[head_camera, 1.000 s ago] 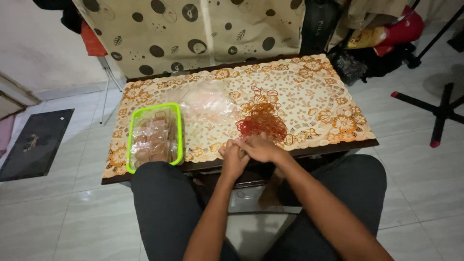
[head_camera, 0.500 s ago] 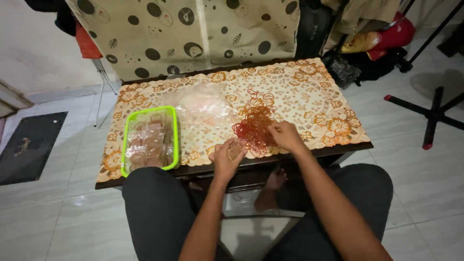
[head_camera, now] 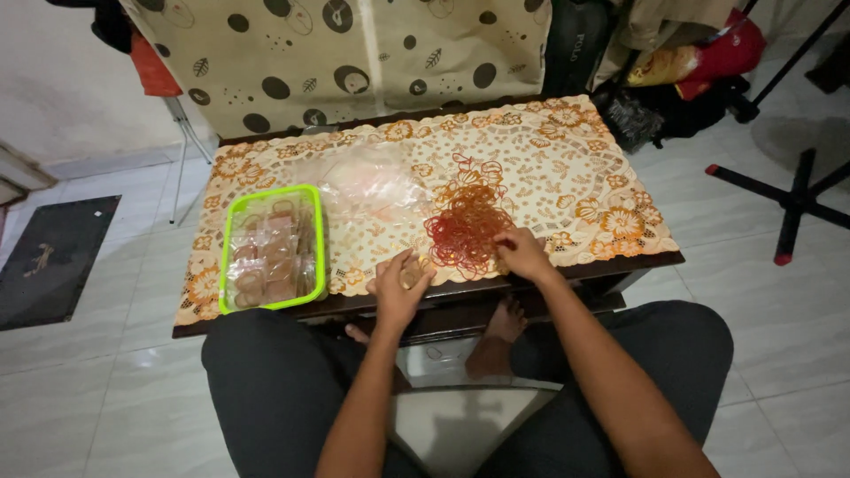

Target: Packaging small items into plastic bags and sealing them with rubber bands

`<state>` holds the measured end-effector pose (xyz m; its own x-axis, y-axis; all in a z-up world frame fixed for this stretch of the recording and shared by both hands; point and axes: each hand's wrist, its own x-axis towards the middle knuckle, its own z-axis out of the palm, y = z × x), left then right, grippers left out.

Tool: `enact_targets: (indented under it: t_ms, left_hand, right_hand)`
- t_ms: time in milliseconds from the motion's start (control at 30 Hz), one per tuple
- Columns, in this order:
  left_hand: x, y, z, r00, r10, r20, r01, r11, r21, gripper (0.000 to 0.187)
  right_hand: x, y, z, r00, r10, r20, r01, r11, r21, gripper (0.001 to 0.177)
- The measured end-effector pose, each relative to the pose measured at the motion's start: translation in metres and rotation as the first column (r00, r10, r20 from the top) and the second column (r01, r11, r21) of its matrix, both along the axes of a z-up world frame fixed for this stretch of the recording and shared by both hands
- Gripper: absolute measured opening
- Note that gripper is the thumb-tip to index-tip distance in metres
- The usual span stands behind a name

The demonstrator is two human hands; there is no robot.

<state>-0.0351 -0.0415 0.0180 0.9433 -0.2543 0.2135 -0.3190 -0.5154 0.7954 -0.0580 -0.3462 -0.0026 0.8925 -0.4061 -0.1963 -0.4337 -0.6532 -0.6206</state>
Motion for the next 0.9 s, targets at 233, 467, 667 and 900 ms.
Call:
enact_targets:
  t_ms: [233, 467, 667, 900]
  left_hand:
    - [0.004, 0.017, -0.007, 1.000, 0.024, -0.004, -0.024, 1.000, 0.017, 0.063]
    - [0.002, 0.031, -0.004, 0.999, 0.040, 0.007, -0.040, 0.999, 0.020, 0.061]
    - [0.023, 0.045, -0.046, 0.998, 0.061, 0.004, -0.061, 0.998, 0.029, 0.062]
    - [0.021, 0.056, -0.041, 0.997, 0.081, 0.002, -0.081, 0.997, 0.008, 0.063]
  right_hand:
    - [0.001, -0.001, -0.004, 0.991, 0.075, 0.111, -0.066, 0.994, -0.086, 0.024]
    - [0.013, -0.009, -0.031, 0.999, 0.036, 0.003, -0.036, 0.999, -0.014, 0.037]
    - [0.008, -0.003, -0.016, 0.997, 0.059, 0.049, -0.056, 0.997, -0.052, 0.041]
    - [0.017, -0.029, -0.046, 0.988, 0.100, 0.118, -0.087, 0.990, -0.110, 0.043]
